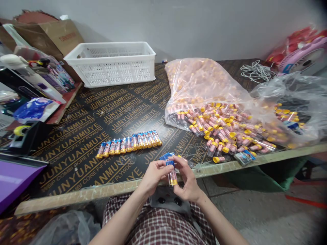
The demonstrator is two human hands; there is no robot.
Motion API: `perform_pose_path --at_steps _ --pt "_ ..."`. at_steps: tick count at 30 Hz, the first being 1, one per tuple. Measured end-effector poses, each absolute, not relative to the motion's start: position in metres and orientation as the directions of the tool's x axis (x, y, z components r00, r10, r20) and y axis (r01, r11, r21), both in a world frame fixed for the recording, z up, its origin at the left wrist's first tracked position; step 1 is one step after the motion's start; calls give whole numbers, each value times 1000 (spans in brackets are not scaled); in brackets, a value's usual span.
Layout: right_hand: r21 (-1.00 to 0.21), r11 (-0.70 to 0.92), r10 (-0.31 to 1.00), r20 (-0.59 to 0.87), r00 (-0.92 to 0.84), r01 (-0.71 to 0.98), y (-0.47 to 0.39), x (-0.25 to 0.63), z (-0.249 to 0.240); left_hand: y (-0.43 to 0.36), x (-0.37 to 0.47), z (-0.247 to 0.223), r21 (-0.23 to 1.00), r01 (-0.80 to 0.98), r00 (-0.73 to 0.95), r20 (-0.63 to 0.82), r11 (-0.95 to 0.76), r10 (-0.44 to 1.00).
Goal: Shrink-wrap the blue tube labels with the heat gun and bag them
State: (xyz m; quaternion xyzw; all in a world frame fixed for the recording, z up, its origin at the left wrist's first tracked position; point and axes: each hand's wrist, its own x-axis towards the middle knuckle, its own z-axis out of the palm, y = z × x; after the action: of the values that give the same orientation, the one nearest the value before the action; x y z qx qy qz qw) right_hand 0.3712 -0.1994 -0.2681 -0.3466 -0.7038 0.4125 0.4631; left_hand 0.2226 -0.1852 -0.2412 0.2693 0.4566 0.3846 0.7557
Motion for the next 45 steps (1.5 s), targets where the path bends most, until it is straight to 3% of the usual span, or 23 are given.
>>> perform_pose_path --at_steps 21,26,28,31,34,38,41,45 --pt "-896 440 868 404 -288 69 -197 364 -267 -186 223 -239 736 -380 266 -494 561 828" --pt "-892 437 861 377 -340 118 -193 364 -262 -181 216 -241 784 -337 182 -489 521 853" --pt "-870 429 879 340 -334 242 -186 371 -262 -172 201 -239 859 -273 58 -434 432 899" --pt "-825 372 928 315 -201 426 -172 384 -268 -151 162 -233 974 -52 -246 -225 219 943" --pt "-811 328 941 326 -91 484 -161 392 -277 -126 120 -230 948 286 -444 5 137 896" --pt "-777 361 930 341 -137 515 -159 390 -278 -103 90 -237 742 630 -448 107 228 888" --pt "-752 378 921 365 -136 541 -161 389 -275 -100 92 -238 602 757 -423 158 252 892" --pt "-738 339 910 415 -4 583 -161 391 -276 -116 124 -231 615 773 -375 248 153 893"
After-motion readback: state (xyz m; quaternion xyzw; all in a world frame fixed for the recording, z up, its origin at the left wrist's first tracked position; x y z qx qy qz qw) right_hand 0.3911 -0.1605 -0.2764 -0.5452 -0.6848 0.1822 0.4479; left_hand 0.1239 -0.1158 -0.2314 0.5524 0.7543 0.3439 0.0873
